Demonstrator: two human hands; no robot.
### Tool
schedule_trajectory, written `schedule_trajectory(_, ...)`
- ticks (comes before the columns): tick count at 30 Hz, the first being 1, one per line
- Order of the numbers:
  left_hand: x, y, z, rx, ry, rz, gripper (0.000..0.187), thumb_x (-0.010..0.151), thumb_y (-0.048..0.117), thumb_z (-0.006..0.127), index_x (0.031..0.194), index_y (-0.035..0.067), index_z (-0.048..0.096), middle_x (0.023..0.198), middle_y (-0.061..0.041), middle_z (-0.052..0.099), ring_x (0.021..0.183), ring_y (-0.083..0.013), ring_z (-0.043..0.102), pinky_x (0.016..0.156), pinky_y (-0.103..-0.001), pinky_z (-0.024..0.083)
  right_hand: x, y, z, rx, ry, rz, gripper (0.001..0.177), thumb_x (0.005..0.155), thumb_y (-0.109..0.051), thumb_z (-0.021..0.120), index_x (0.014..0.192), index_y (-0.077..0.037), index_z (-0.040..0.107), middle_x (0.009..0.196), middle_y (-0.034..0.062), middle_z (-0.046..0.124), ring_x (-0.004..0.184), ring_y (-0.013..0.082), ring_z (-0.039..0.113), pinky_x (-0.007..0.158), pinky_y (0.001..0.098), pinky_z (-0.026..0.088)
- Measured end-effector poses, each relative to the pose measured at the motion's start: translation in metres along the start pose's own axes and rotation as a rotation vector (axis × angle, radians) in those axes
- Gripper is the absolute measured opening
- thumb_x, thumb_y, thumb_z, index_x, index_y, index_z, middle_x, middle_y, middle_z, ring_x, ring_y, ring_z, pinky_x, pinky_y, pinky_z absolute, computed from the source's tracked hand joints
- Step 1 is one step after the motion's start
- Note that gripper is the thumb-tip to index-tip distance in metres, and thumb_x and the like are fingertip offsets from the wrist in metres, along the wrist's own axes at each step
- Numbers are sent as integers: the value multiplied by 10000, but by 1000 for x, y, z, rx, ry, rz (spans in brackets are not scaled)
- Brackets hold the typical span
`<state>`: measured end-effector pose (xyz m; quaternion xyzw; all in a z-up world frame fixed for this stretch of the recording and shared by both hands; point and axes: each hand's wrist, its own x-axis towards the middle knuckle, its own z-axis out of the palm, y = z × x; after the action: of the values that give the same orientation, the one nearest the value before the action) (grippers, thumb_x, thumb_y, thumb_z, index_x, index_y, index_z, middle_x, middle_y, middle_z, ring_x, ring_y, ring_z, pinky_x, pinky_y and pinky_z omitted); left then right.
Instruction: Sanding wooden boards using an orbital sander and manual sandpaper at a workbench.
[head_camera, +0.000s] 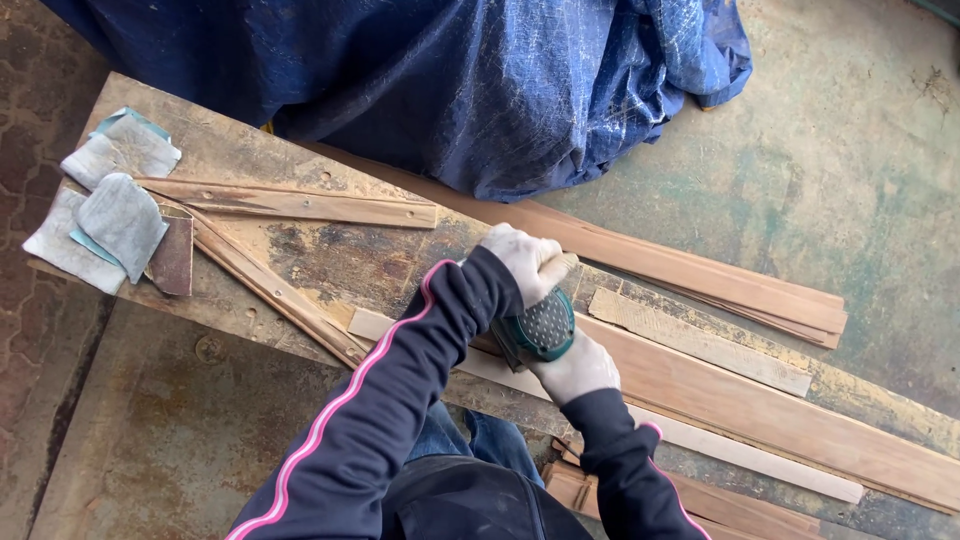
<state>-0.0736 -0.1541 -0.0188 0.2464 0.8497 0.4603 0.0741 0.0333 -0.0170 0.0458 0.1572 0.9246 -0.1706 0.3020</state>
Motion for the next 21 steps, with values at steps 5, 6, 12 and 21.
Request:
schedule_trajectory(5,-36,44,23,-27,-92,-21,373,957,407,544,853,128,768,736,-127,738,691,-309,711,825,-458,486,-42,43,17,7,-67,103,548,714,-550,784,994,-83,724,894,179,779,891,348,763,820,435,593)
schedule_trajectory(6,-42,54,25,-32,-130,-43,387,965,419,542,848,128,770,731,-127,739,694,-307,712,853,-466,472,-49,50,20,7,-93,137,539,711,-559,783,963,-84,741,877,173,786,874,335,773,814,427,600)
schedule_trajectory(12,-43,59,32,-41,-177,-23,414,971,449,542,867,125,777,714,-130,732,677,-306,709,859,-460,470,-54,65,35,1,-110,209,497,706,-541,788,895,-81,779,845,175,792,861,322,769,805,427,601)
schedule_trajectory(21,28,-7,-6,75,0,-18,446,1010,456,516,798,144,755,728,-111,738,694,-299,694,800,-448,472,25,-3,-8,-24,59,-12,531,724,-527,779,987,-67,744,903,201,762,905,385,736,815,470,576)
